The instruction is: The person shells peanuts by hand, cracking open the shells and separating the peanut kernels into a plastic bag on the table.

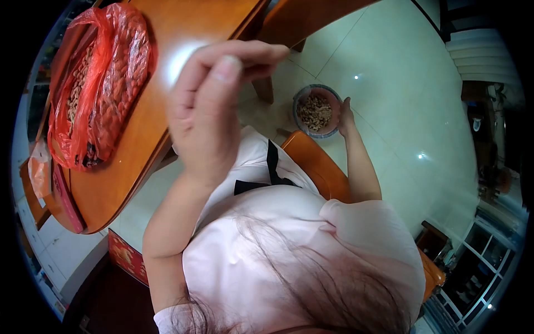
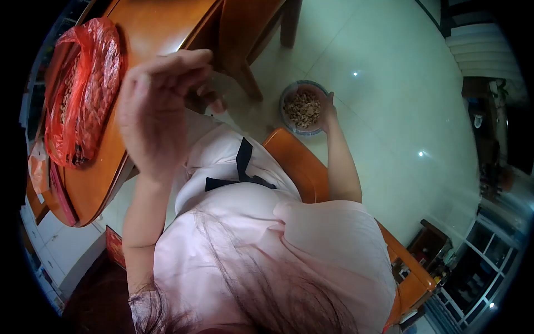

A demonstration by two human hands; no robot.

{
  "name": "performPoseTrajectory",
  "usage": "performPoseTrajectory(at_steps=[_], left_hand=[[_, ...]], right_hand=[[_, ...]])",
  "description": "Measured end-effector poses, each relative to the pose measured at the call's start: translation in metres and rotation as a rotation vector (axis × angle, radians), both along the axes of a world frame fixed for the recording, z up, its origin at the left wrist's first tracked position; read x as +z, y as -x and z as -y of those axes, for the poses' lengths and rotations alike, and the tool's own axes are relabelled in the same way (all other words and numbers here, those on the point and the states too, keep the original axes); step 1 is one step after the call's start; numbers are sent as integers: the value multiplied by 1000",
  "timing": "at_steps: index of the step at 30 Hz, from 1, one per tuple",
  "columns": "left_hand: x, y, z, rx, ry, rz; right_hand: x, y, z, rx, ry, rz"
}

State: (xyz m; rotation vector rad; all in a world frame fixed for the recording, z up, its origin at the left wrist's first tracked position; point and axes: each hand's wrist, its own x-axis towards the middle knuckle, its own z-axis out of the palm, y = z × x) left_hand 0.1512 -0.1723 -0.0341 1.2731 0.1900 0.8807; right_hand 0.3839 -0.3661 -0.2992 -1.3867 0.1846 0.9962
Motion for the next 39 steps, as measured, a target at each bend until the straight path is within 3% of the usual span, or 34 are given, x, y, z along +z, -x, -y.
performPoseTrajectory(at_steps=[2,5,6,9,12,15,17,19,21,23,27,31,32,35,39], left_hand=[[2,14,-14,-17,-31,76],[8,41,-41,-47,-110,175],[11,51,-50,-32,-103,185],[26,86,-69,143,-149,162],[41,129,-81,426,-229,111],[54,163,-91,754,-621,-278],[64,179,-95,832,-1016,-664],[61,178,-89,854,-1179,-883],[50,180,-84,803,-1271,-1030],[42,179,-79,757,-1202,-983],[28,176,-73,728,-1261,-776],[25,181,-73,710,-1256,-776],[26,185,-75,715,-1228,-800],[38,190,-86,768,-1219,-842],[66,198,-123,937,-1295,-836]], right_hand=[[-18,-1,8,-89,110,90],[-53,-11,18,-7,544,217],[-46,-8,16,59,529,301],[-9,25,-6,312,391,571],[75,66,-40,587,152,827],[169,104,-81,785,-174,927],[220,121,-106,808,-442,1201],[271,138,-134,797,-689,1337],[309,155,-170,776,-820,1526],[329,173,-218,868,-942,1655],[335,191,-272,1170,-877,2091],[347,179,-275,1372,-553,2252],[344,176,-277,1190,-633,2288],[350,171,-281,1267,-508,2378],[359,177,-321,945,-732,2577]])
